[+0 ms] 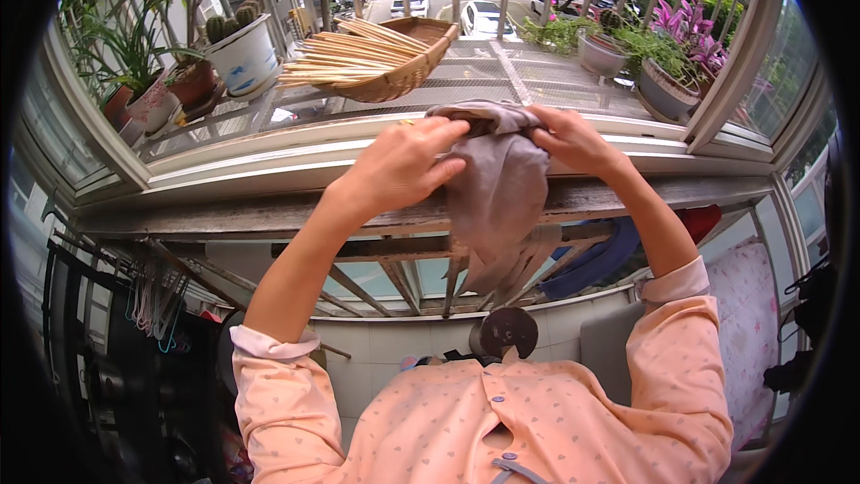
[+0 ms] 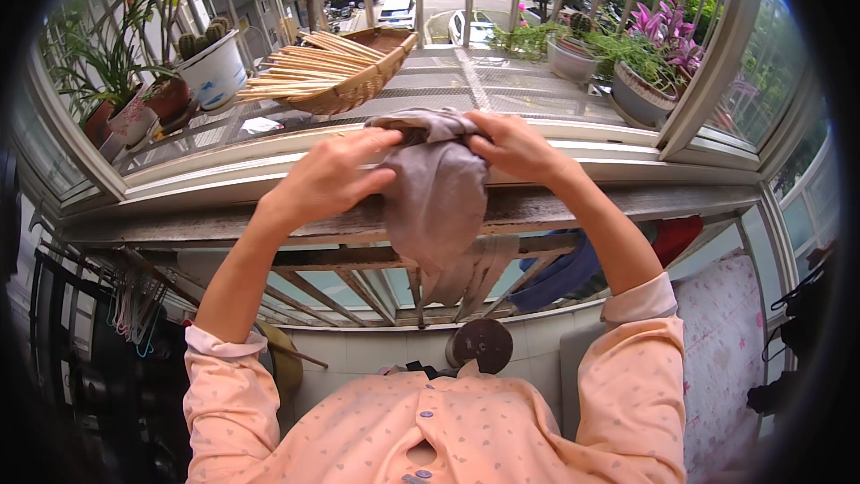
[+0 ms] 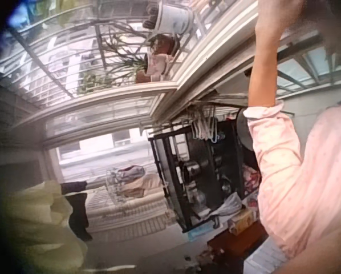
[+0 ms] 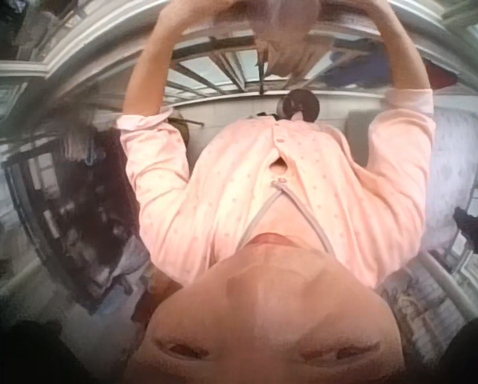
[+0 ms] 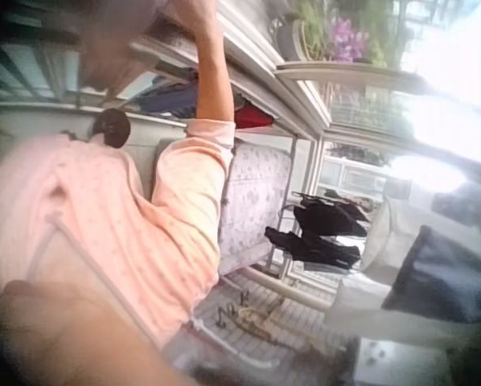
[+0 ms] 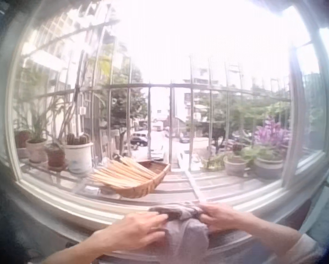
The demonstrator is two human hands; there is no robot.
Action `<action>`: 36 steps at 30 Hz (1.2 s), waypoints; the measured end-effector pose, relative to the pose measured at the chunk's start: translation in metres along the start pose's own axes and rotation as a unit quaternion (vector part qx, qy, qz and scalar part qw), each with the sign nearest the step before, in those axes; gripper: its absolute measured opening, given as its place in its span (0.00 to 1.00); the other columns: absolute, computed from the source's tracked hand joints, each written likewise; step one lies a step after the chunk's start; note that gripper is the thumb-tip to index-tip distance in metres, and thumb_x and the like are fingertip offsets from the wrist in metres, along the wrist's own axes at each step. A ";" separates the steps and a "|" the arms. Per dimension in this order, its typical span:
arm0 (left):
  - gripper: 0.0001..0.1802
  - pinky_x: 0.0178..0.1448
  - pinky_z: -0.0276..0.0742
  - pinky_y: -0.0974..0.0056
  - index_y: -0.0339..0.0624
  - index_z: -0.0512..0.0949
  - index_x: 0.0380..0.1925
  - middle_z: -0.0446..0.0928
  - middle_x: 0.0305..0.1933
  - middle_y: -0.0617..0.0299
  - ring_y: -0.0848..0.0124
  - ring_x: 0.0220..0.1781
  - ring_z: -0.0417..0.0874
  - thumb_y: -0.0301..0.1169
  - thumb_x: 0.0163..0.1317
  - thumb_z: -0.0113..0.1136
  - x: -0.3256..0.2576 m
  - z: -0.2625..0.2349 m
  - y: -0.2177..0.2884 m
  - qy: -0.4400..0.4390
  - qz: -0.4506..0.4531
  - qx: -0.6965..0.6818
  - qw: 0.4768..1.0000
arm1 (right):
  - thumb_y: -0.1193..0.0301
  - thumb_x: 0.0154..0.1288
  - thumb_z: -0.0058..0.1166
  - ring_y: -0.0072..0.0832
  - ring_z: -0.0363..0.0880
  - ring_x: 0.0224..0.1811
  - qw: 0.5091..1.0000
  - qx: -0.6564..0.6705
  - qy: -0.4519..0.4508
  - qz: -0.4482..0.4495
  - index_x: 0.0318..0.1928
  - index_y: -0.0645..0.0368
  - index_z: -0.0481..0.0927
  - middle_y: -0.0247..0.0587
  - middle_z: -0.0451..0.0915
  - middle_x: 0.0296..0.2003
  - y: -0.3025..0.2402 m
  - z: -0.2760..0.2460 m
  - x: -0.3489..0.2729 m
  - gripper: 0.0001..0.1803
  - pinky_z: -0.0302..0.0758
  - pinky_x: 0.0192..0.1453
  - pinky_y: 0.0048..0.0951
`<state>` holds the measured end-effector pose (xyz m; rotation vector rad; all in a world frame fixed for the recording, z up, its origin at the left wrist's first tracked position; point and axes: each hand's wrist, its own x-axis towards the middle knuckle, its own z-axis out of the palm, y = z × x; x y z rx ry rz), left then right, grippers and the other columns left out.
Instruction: The person wipes the window sill and frame with a cloth, moving along the length of the sill and around the corners. They repeatedly fold and reposition the cloth to continue wiping different sections of the sill and frame.
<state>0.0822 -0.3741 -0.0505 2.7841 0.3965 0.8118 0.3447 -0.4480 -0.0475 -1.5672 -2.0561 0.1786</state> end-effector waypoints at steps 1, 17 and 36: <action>0.22 0.55 0.71 0.54 0.37 0.73 0.51 0.75 0.50 0.46 0.51 0.52 0.76 0.34 0.58 0.60 0.010 0.008 0.002 -0.037 0.004 0.037 0.999 | 0.68 0.59 0.46 0.51 0.76 0.42 0.999 -0.015 0.010 -0.032 0.46 0.58 0.75 0.55 0.77 0.36 0.005 0.000 -0.003 0.15 0.71 0.45 0.43; 0.22 0.56 0.70 0.56 0.34 0.76 0.45 0.74 0.50 0.47 0.52 0.53 0.74 0.34 0.50 0.64 0.133 0.081 0.017 -0.089 0.033 -0.025 0.995 | 0.65 0.57 0.63 0.29 0.75 0.32 0.945 -0.094 0.308 0.062 0.41 0.62 0.80 0.41 0.79 0.29 0.068 -0.061 -0.107 0.16 0.72 0.37 0.29; 0.17 0.46 0.81 0.70 0.37 0.80 0.34 0.80 0.35 0.59 0.69 0.39 0.82 0.08 0.47 0.53 0.158 0.022 0.032 0.217 0.132 -0.090 0.963 | 0.85 0.44 0.49 0.25 0.76 0.45 0.991 -0.040 0.126 0.017 0.45 0.60 0.80 0.36 0.81 0.42 0.100 -0.186 -0.105 0.23 0.73 0.51 0.28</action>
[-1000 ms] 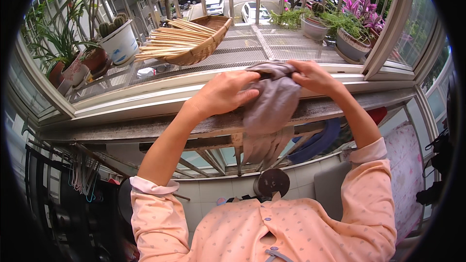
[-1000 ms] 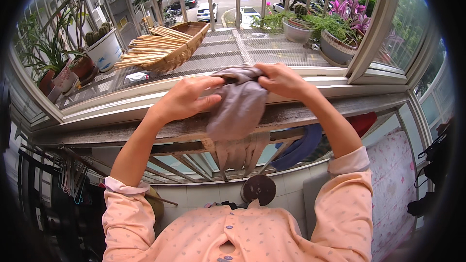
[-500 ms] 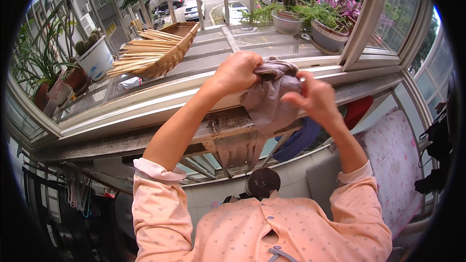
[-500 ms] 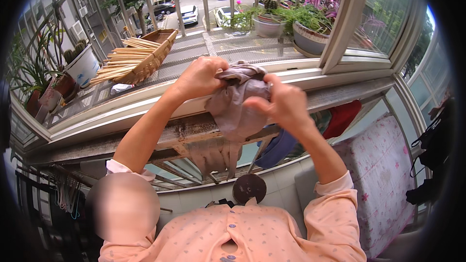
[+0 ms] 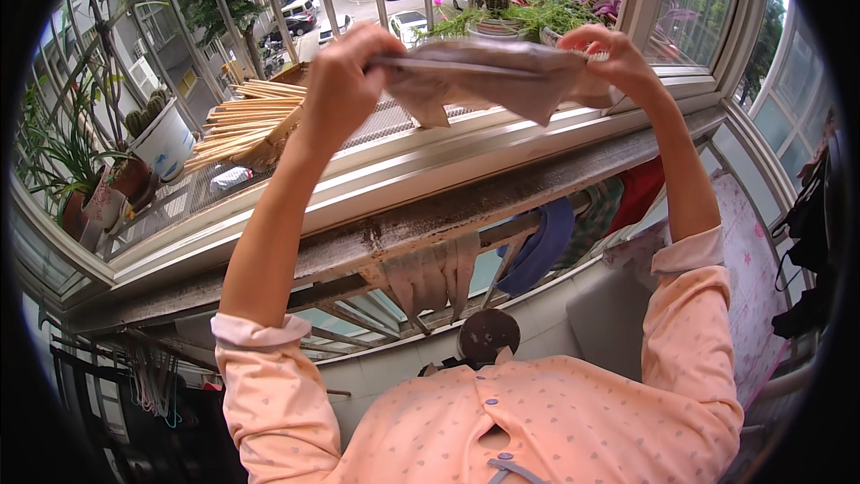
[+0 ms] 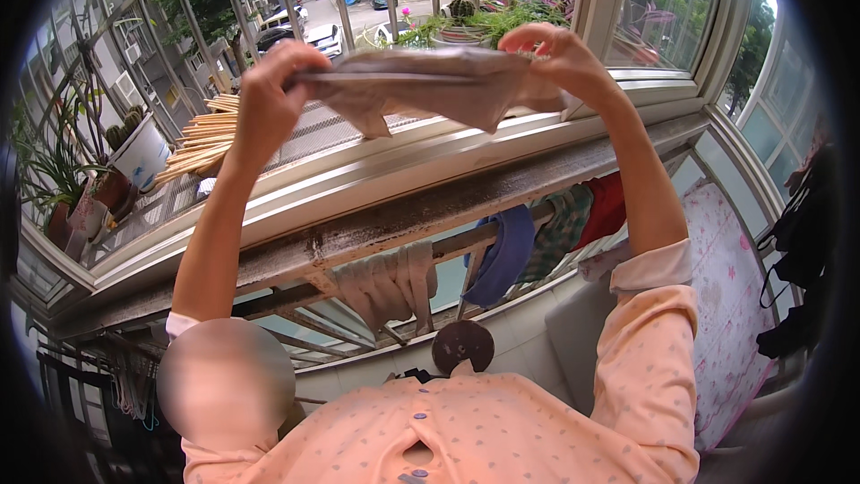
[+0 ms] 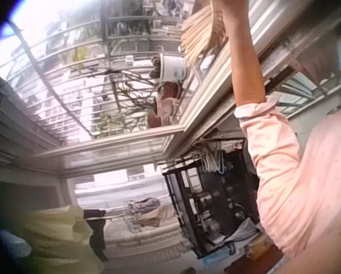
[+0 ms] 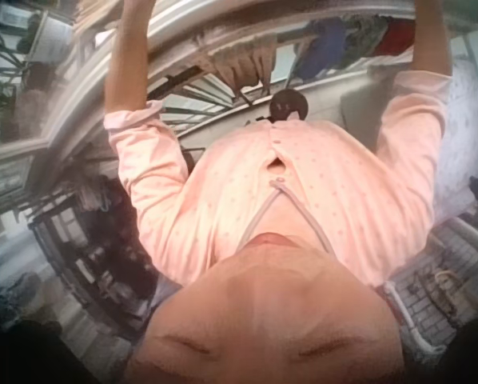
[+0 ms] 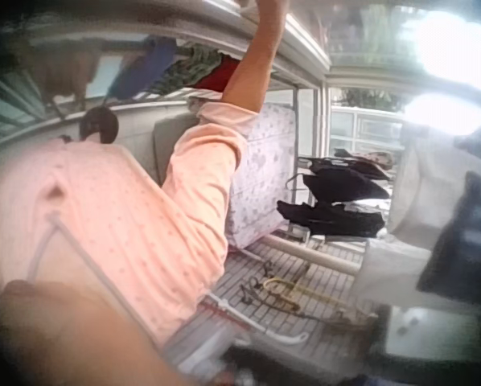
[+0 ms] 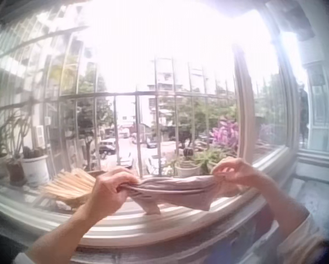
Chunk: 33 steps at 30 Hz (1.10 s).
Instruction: The person wipes the window sill and frame with a cloth, moving along the length of the sill and around the corners. They repeatedly fold and reposition the cloth to continue wiping different sections of the sill and frame.
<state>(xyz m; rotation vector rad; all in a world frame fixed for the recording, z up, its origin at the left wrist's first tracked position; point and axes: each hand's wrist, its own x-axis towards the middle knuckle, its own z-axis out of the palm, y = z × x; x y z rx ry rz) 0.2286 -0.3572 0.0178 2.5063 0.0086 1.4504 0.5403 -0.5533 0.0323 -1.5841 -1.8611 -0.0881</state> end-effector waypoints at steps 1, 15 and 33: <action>0.14 0.46 0.80 0.68 0.36 0.81 0.31 0.80 0.36 0.58 0.66 0.40 0.82 0.10 0.46 0.56 -0.005 0.001 0.005 -0.064 0.071 0.020 0.995 | 0.85 0.44 0.49 0.26 0.76 0.46 0.996 -0.054 -0.063 -0.018 0.45 0.58 0.81 0.36 0.81 0.42 0.001 0.004 -0.003 0.23 0.72 0.53 0.29; 0.11 0.39 0.75 0.59 0.36 0.81 0.32 0.80 0.30 0.46 0.55 0.32 0.81 0.32 0.51 0.65 -0.034 0.041 -0.028 -0.239 -0.189 0.118 0.945 | 0.72 0.57 0.59 0.27 0.78 0.31 0.987 -0.040 -0.073 0.141 0.39 0.63 0.81 0.42 0.81 0.28 0.016 0.060 -0.014 0.10 0.75 0.39 0.29; 0.25 0.53 0.72 0.54 0.38 0.76 0.47 0.76 0.42 0.55 0.55 0.49 0.76 0.48 0.62 0.54 -0.037 0.104 0.022 -0.278 -0.004 0.161 0.947 | 0.57 0.66 0.51 0.41 0.75 0.43 0.980 -0.163 -0.050 0.104 0.41 0.59 0.75 0.47 0.75 0.39 0.019 0.092 -0.023 0.17 0.71 0.46 0.37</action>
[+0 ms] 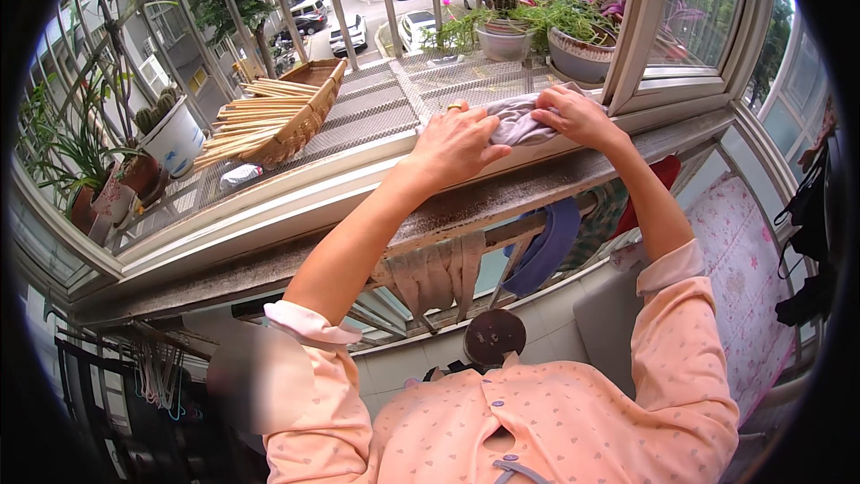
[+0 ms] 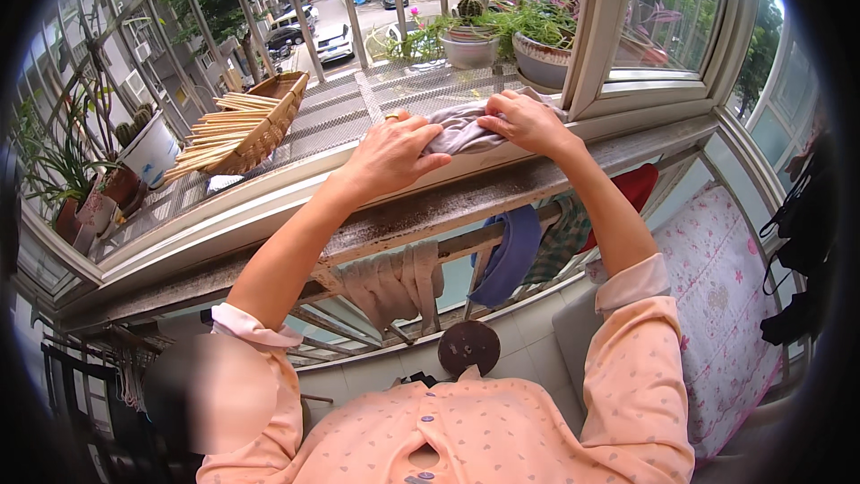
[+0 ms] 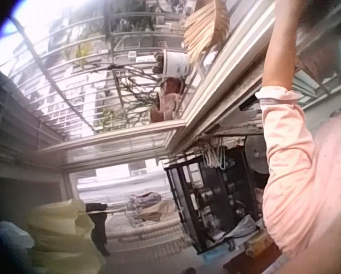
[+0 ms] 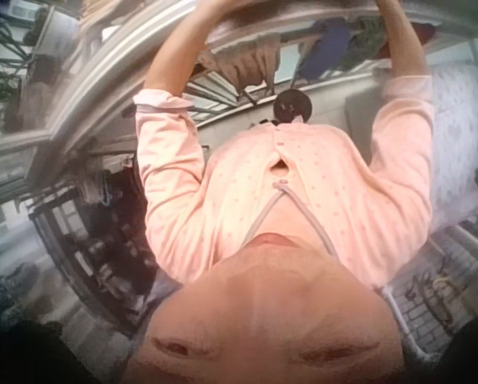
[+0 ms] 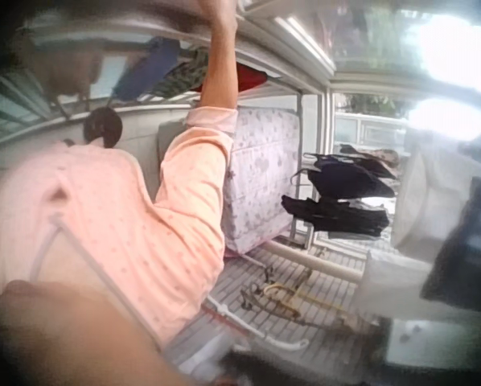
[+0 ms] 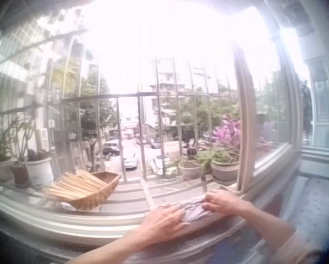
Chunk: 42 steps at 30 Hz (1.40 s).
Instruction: The person wipes the window sill and frame with a cloth, moving along the length of the sill and around the corners. They repeatedly fold and reposition the cloth to continue wiping different sections of the sill and frame.
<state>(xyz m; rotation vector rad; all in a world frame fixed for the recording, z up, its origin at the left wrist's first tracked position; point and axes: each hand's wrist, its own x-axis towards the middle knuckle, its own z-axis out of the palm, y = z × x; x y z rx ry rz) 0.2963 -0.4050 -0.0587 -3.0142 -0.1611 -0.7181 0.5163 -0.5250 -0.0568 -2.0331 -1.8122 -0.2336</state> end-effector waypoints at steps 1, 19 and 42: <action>0.25 0.53 0.72 0.54 0.38 0.76 0.46 0.76 0.41 0.55 0.55 0.49 0.76 0.49 0.62 0.54 -0.001 0.000 0.002 0.006 0.001 0.015 1.000 | 0.55 0.66 0.50 0.42 0.75 0.43 1.000 -0.003 0.011 -0.015 0.41 0.58 0.75 0.47 0.75 0.39 0.000 0.003 -0.002 0.18 0.71 0.47 0.38; 0.27 0.37 0.75 0.51 0.40 0.77 0.23 0.79 0.30 0.49 0.50 0.36 0.80 0.53 0.64 0.48 -0.128 -0.063 -0.072 0.024 -0.132 -0.001 0.991 | 0.50 0.65 0.49 0.46 0.74 0.44 0.989 0.023 -0.014 -0.146 0.35 0.59 0.80 0.51 0.76 0.36 -0.157 0.055 0.039 0.22 0.71 0.47 0.41; 0.20 0.52 0.74 0.50 0.39 0.82 0.33 0.80 0.39 0.43 0.48 0.44 0.80 0.39 0.58 0.44 -0.511 -0.258 -0.266 -0.029 -0.594 0.242 0.766 | 0.50 0.58 0.56 0.49 0.78 0.47 0.909 0.096 -0.077 -0.397 0.46 0.66 0.74 0.53 0.81 0.36 -0.644 0.219 0.166 0.29 0.77 0.48 0.43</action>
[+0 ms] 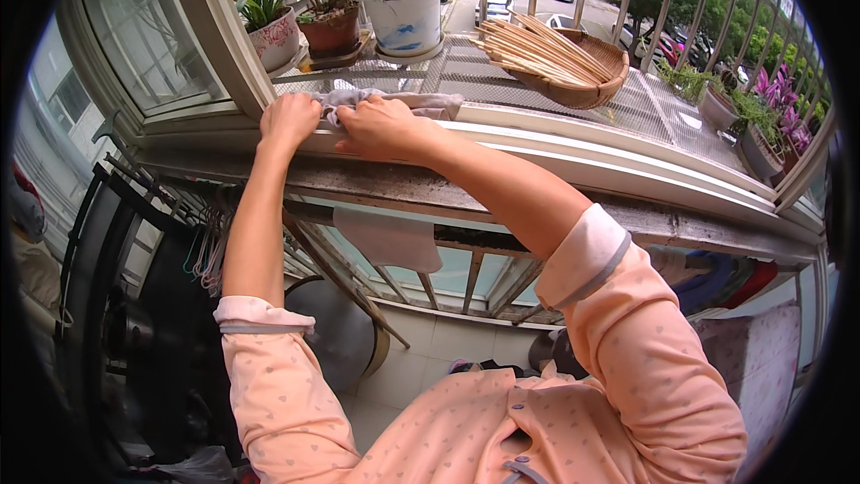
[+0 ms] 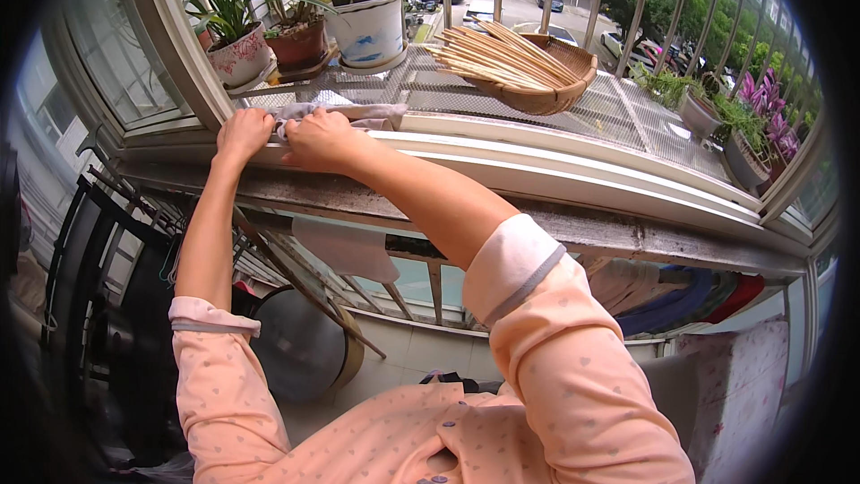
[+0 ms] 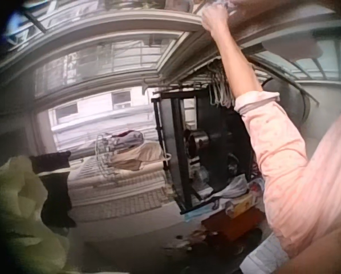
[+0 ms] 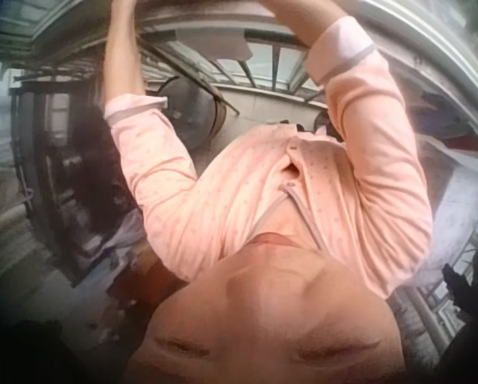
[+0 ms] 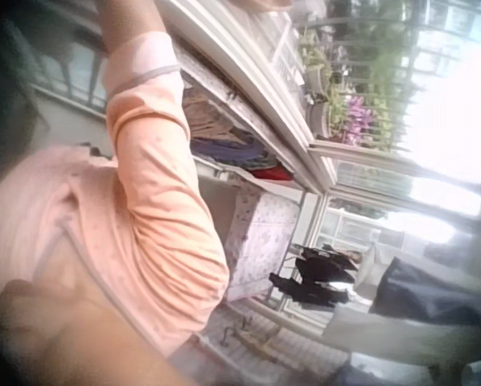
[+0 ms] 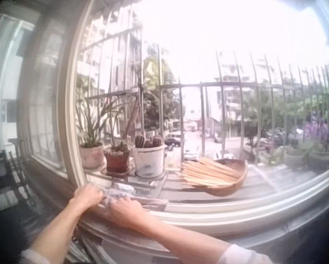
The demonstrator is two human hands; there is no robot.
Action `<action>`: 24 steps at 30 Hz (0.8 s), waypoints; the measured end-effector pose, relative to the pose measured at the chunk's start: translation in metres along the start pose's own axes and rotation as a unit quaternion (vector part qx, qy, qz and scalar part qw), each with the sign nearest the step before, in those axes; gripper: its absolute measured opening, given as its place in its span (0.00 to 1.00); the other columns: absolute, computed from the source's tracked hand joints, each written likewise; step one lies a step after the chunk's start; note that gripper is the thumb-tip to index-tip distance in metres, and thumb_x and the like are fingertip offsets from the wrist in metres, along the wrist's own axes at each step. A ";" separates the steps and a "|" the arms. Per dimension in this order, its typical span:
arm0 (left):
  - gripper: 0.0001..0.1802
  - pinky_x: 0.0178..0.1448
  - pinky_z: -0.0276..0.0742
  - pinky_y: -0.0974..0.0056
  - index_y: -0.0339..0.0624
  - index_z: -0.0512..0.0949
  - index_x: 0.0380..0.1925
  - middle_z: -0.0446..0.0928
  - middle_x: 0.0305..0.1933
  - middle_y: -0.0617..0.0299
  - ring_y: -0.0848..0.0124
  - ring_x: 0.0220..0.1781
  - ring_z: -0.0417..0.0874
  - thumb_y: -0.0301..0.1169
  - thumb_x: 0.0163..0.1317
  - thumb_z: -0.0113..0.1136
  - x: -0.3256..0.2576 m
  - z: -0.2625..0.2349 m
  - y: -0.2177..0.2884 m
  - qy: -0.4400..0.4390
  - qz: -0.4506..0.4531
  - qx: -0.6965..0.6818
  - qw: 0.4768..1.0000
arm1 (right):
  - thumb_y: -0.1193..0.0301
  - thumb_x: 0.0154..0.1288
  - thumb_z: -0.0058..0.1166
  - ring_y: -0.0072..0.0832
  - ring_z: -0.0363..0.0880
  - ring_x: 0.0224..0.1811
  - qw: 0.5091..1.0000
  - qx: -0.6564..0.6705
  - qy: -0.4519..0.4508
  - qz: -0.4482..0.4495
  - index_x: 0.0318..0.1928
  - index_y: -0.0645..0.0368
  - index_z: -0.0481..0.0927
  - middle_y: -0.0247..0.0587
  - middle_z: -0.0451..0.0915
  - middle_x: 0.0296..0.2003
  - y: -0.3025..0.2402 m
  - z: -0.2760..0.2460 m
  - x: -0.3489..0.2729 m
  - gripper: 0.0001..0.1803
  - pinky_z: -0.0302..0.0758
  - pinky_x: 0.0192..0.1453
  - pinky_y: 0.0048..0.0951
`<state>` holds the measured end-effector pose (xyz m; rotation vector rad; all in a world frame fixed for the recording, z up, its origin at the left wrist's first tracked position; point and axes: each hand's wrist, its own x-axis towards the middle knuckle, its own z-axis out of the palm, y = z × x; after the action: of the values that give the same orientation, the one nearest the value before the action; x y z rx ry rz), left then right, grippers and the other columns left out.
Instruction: The person wipes the window sill and frame with a cloth, moving along the length of the sill and around the corners. They repeatedly fold and reposition the cloth to continue wiping different sections of the sill and frame.
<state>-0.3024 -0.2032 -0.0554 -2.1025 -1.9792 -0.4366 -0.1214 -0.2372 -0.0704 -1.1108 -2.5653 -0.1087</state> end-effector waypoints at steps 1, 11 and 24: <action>0.20 0.52 0.74 0.50 0.39 0.83 0.33 0.80 0.38 0.42 0.47 0.43 0.80 0.39 0.57 0.44 0.001 -0.002 0.002 -0.008 -0.005 -0.003 1.000 | 0.51 0.58 0.56 0.49 0.78 0.46 1.000 -0.009 0.005 -0.008 0.45 0.65 0.75 0.52 0.81 0.36 0.000 0.001 0.000 0.28 0.78 0.47 0.43; 0.19 0.56 0.72 0.50 0.40 0.83 0.36 0.79 0.42 0.43 0.48 0.48 0.80 0.40 0.52 0.49 -0.004 -0.010 0.031 -0.025 -0.010 0.013 1.000 | 0.49 0.58 0.55 0.39 0.83 0.39 0.998 -0.036 0.046 0.019 0.34 0.59 0.81 0.44 0.83 0.33 0.005 -0.009 -0.025 0.24 0.78 0.41 0.37; 0.21 0.48 0.74 0.49 0.37 0.83 0.24 0.80 0.31 0.42 0.47 0.37 0.81 0.40 0.54 0.44 -0.045 -0.017 0.208 -0.024 0.259 -0.019 0.965 | 0.46 0.63 0.48 0.44 0.80 0.40 0.990 -0.067 0.026 0.123 0.34 0.60 0.78 0.45 0.81 0.33 0.083 -0.098 -0.204 0.26 0.76 0.40 0.45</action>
<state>-0.0979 -0.2655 -0.0475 -2.5514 -1.3622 -0.3255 0.0955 -0.3412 -0.0528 -1.4451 -2.3815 -0.2473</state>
